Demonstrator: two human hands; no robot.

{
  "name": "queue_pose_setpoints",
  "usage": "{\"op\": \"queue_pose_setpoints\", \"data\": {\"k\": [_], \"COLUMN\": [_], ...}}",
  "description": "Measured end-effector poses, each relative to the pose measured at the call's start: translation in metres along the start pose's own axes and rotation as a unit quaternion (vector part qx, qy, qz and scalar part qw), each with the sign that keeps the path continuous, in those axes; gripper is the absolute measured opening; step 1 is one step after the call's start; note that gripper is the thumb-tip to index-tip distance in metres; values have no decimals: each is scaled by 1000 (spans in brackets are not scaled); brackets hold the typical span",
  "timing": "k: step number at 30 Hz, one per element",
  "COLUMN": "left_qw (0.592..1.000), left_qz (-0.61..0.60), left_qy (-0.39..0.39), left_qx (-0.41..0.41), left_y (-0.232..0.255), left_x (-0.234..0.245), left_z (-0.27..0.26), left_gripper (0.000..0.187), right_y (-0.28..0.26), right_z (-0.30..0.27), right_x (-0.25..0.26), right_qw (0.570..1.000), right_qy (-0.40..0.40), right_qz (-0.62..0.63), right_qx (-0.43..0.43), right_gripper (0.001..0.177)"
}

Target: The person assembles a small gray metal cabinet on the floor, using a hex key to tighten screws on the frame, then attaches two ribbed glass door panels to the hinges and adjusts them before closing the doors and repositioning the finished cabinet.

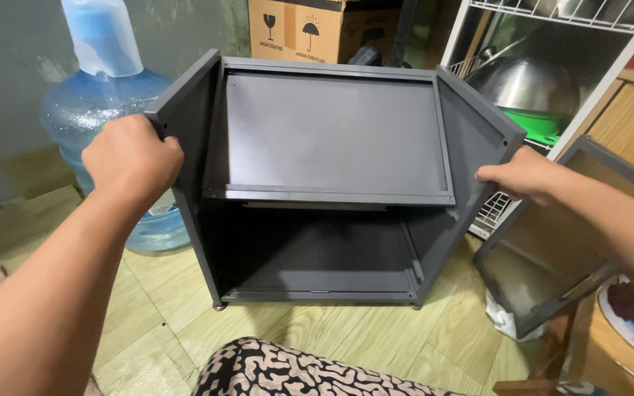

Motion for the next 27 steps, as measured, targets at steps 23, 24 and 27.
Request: {"op": "queue_pose_setpoints", "data": {"k": [23,24,27], "left_qw": [905,897,906], "left_qz": [-299,-315,-266], "left_qy": [-219,-237,-290], "left_qx": [207,203,157], "left_y": [37,46,65], "left_x": [-89,-91,-93], "left_z": [-128,-131,-134], "left_gripper": [34,31,22], "right_y": [185,184,182], "right_z": [18,17,22], "right_x": [214,215,207], "right_qw": [813,803,784], "right_qy": [192,210,224], "right_qz": [-549,-558,-578], "right_qx": [-5,-16,-36], "right_gripper": [25,28,31]}}
Point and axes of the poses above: each hand's wrist, its own z-axis towards the middle knuckle, its own x-axis out of the back of the hand, y = z × x, the point moved 8 cm from there along z, towards the middle knuckle, and after that the axes turned 4 degrees about z, right-handed, at the moved point
